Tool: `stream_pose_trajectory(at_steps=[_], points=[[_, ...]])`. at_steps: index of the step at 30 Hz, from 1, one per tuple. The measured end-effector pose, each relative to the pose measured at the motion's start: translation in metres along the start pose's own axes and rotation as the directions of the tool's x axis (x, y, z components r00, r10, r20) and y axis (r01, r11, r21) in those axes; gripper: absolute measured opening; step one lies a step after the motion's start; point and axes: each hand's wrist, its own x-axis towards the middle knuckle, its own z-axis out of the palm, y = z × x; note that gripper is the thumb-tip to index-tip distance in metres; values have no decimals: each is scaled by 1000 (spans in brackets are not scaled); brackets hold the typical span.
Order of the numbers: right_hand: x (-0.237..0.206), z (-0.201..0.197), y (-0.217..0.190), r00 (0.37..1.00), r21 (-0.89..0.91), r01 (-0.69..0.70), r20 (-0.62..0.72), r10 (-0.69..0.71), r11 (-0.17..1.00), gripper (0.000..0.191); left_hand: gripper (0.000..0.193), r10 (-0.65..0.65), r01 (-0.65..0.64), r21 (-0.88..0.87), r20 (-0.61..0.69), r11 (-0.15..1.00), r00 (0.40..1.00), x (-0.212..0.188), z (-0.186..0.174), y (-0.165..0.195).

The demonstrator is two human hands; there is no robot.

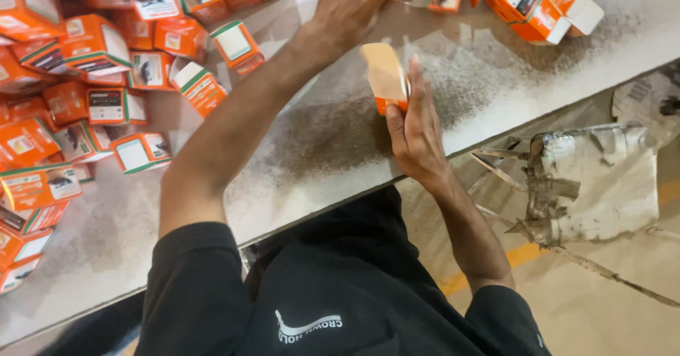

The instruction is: The person picks up small orange product boxes and flat cartons from a pile on the table, opens and folds a carton, places a product box inside, closes it, and tosses the packed box onto the pile. They repeat this packing cycle continuously with both hands.

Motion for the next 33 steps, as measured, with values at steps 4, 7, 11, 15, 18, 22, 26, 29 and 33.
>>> stream_pose_trajectory(at_steps=[4, 7, 11, 15, 18, 22, 26, 29, 33], points=[[-4, 5, -4, 996, 214, -88, 46, 80, 973, 64, 31, -110, 107, -227, 0, 968, 994, -30, -25, 6], [1, 13, -15, 997, 197, -81, 36, 75, 977, 62, 33, -321, 258, -490, -47, 832, 946, -62, -79, 28], [10, 20, -27, 999, 116, -39, 23, 37, 992, 54, 39, -228, 126, -395, -222, 910, 948, -119, -142, 75], [17, 24, -34, 998, 207, 17, 60, -30, 978, 54, 48, 155, -193, -657, -117, 728, 981, -149, -144, 90], [19, 25, -38, 997, 234, 34, 64, -50, 972, 50, 38, 377, -404, -212, -157, 890, 913, -152, -124, 85], [18, 26, -43, 999, 217, -17, 50, 6, 976, 52, 26, 252, -255, -20, -94, 967, 963, -156, -115, 82], [19, 24, -47, 998, 204, 1, 60, -13, 979, 59, 35, 152, -152, 83, 10, 985, 988, -158, -121, 95], [18, 24, -48, 996, 204, 12, 87, -30, 979, 59, 41, -68, 67, -16, -81, 998, 994, -150, -119, 107], [15, 29, -43, 997, 186, 38, 65, -51, 982, 61, 39, -363, 349, -195, -42, 917, 931, -138, -110, 119]])
